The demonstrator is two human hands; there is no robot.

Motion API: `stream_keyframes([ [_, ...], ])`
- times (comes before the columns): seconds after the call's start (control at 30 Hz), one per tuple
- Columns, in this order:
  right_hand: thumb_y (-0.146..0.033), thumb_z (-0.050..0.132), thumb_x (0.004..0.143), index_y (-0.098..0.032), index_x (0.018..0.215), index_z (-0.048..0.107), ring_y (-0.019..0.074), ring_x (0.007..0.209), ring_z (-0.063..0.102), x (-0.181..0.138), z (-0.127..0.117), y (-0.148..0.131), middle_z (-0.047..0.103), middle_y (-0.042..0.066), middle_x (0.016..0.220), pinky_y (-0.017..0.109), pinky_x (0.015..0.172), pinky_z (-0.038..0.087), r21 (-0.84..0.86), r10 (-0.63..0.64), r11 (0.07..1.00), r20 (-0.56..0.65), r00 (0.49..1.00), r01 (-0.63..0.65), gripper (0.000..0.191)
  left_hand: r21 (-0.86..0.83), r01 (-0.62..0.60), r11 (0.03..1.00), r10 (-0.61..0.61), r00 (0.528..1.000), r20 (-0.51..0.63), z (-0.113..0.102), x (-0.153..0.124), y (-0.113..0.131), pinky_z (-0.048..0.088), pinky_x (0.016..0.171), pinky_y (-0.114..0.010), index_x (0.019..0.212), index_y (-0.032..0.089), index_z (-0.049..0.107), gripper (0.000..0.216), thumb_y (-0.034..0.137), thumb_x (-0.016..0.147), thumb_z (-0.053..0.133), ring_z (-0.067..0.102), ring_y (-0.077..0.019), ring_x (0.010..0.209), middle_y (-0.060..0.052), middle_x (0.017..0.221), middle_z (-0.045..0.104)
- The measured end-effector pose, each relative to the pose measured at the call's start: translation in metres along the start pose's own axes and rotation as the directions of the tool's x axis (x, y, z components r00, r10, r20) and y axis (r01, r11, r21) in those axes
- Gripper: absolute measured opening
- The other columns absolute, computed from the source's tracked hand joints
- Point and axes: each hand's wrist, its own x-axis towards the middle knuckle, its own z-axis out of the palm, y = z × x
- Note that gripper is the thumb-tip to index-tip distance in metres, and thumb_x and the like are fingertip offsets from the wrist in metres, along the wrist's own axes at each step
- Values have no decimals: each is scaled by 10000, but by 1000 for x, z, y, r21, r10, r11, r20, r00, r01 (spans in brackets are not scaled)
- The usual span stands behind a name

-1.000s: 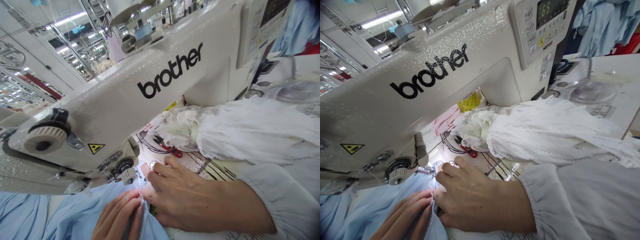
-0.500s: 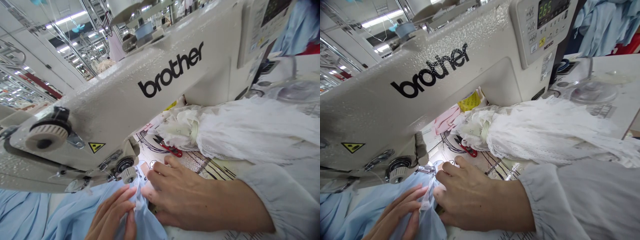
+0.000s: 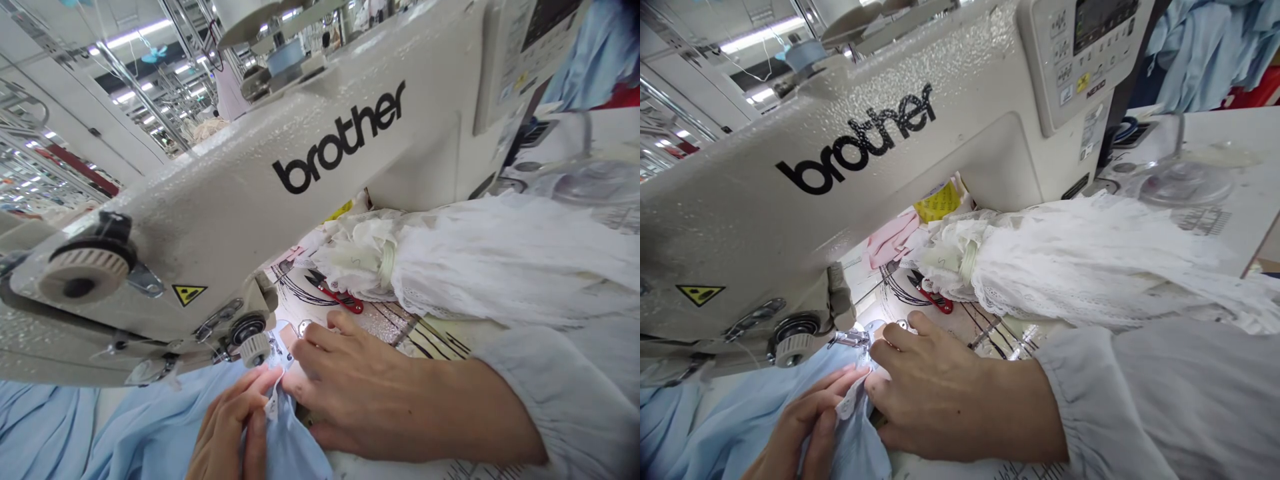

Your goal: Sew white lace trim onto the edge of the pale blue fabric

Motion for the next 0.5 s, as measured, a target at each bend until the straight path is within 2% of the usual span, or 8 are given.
stream_keyframes([
  [0.17, -434, 454, 965, -166, 1067, 627, 260, 941, 463, -1, 4, 0, 583, 115, 1078, 416, 837, 335, -5, -1, 1000, -17, 1000, 1, 335, -131, 155, 979, -151, 988, 42, 7, -6, -8, 540, 903, -312, 1012, 261, 572, 213, 275, 962, 365, 646, -190, 1085, -21, 1137, 695],
  [0.27, -438, 479, 955, -163, 1076, 624, 265, 957, 459, -1, 6, 0, 584, 110, 1053, 417, 845, 329, 7, -5, 1000, -18, 1000, 5, 334, -161, 233, 959, -223, 972, 73, 8, -7, -8, 531, 936, -320, 1051, 253, 594, 267, 334, 964, 356, 650, -199, 1081, -36, 1146, 692],
  [0.37, -438, 480, 954, -158, 1090, 618, 271, 979, 456, -1, 5, 0, 577, 125, 1110, 421, 852, 323, 0, -6, 1000, -27, 1000, 6, 340, -191, 252, 949, -238, 967, 92, 7, -6, -6, 499, 985, -325, 1010, 250, 602, 264, 352, 962, 363, 634, -195, 1107, -36, 1160, 686],
  [0.5, -434, 451, 967, -163, 1047, 620, 276, 1008, 447, -1, 3, -1, 577, 114, 1111, 425, 865, 315, -7, 6, 1000, -26, 1000, -6, 329, -186, 234, 954, -225, 972, 72, 5, -6, -6, 515, 943, -322, 1006, 257, 585, 195, 304, 957, 402, 632, -182, 1100, -22, 1136, 696],
])
